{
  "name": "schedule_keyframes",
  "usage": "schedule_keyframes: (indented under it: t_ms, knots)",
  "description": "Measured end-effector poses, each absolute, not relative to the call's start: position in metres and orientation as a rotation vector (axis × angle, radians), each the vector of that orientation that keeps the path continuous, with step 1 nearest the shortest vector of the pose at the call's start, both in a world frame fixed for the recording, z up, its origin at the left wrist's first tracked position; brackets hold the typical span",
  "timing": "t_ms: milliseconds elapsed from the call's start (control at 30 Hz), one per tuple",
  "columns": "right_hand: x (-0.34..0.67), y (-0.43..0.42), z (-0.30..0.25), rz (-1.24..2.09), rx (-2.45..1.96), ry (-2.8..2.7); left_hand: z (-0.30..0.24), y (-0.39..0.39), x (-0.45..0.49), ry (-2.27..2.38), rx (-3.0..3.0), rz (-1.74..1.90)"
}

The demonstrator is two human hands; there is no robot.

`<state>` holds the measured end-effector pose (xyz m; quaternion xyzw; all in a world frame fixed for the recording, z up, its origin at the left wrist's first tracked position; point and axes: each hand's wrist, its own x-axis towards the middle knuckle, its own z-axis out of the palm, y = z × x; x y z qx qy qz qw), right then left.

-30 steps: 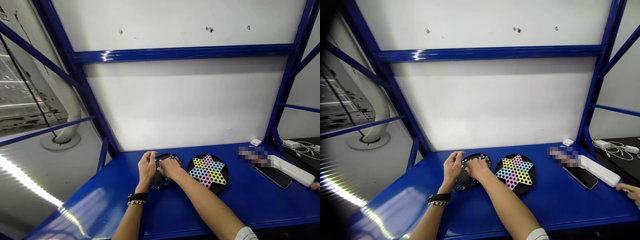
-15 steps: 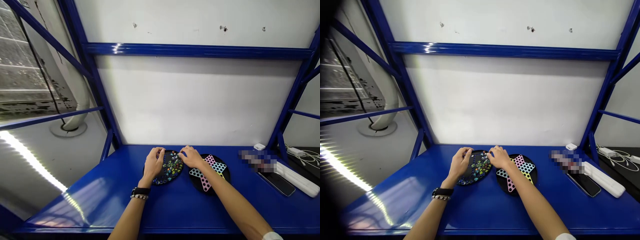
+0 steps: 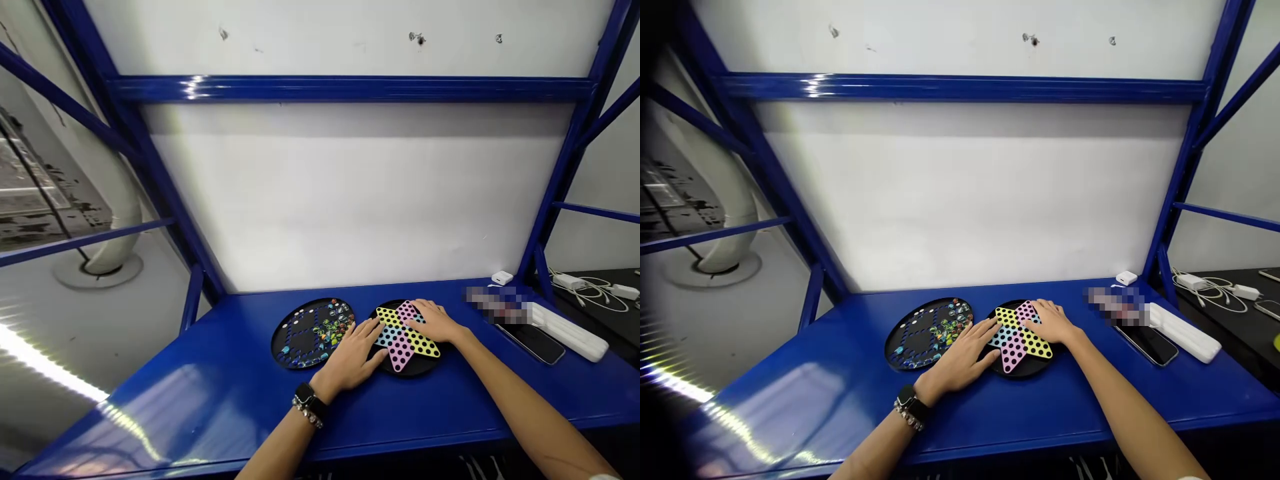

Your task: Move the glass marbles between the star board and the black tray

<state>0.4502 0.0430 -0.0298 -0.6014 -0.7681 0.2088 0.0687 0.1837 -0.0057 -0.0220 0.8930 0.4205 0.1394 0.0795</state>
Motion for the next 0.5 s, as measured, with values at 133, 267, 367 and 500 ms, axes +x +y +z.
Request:
schedule_keyframes:
  t_ms: [133,267,367,500]
  knots:
    - [0.441,0.041,-0.028,0.61,-1.816,-2.272,-0.027,-0.003,0.179,1.273,2.677,0.373]
    - [0.44,0.039,-0.027,0.644,-1.791,-2.263,-0.026,0.0,0.172,1.293,2.681,0.406]
    - [0.439,0.038,-0.027,0.67,-1.757,-2.281,-0.024,0.0,0.169,1.31,2.665,0.445]
    - [0.436,0.038,-0.027,0.682,-1.711,-2.305,-0.022,0.001,0.165,1.307,2.627,0.493]
